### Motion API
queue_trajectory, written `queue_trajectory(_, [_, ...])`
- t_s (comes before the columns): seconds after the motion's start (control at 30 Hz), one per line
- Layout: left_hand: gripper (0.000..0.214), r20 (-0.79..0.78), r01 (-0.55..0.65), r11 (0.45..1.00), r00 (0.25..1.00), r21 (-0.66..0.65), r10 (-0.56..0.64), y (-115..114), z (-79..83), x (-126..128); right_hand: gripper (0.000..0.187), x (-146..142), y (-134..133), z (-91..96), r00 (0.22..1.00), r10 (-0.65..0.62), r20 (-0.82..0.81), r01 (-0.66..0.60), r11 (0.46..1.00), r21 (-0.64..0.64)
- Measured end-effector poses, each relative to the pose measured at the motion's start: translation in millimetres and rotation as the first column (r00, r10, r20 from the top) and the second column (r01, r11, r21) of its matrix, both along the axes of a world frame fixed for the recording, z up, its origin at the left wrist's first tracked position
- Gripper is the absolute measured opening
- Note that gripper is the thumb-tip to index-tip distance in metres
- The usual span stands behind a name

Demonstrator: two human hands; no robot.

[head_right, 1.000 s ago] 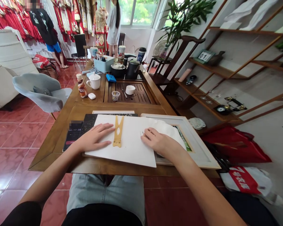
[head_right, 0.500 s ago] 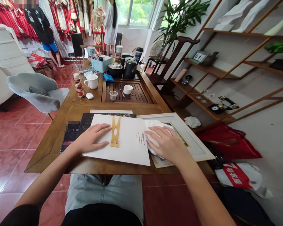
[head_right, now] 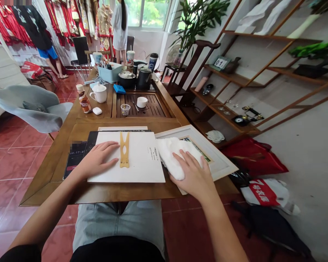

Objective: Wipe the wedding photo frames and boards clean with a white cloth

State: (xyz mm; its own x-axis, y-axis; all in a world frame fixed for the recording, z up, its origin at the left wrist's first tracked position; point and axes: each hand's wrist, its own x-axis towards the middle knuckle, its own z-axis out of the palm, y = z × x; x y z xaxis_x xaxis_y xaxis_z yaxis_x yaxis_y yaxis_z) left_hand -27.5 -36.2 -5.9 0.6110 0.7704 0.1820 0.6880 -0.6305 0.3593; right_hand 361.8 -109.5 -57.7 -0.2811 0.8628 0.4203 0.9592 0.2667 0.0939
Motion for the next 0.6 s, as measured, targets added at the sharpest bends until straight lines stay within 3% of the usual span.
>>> queue_trajectory(0.23, [0.047,0.017,0.009,1.0,1.0,0.003,-0.009,-0.3,1.5,0.3,0.046,-20.3,13.7,-4.7,0.998,-0.062,0.011,0.061,0.997,0.044])
queue_trajectory(0.37, [0.047,0.023,0.015,1.0,1.0,-0.019,-0.015,-1.0,2.0,1.0,0.037,-19.0,21.4,0.1,0.982,-0.158,-0.103,0.17,0.979,0.112])
queue_trajectory(0.5, [0.049,0.02,0.009,0.999,1.0,-0.036,-0.008,-2.7,3.1,2.1,0.039,-10.4,18.8,12.8,0.929,-0.237,-0.284,0.326,0.888,0.325])
queue_trajectory(0.6, [0.051,0.018,0.008,0.999,1.0,-0.044,-0.007,-4.0,4.2,2.6,0.042,-16.6,6.7,28.2,0.912,-0.206,-0.355,0.365,0.802,0.473])
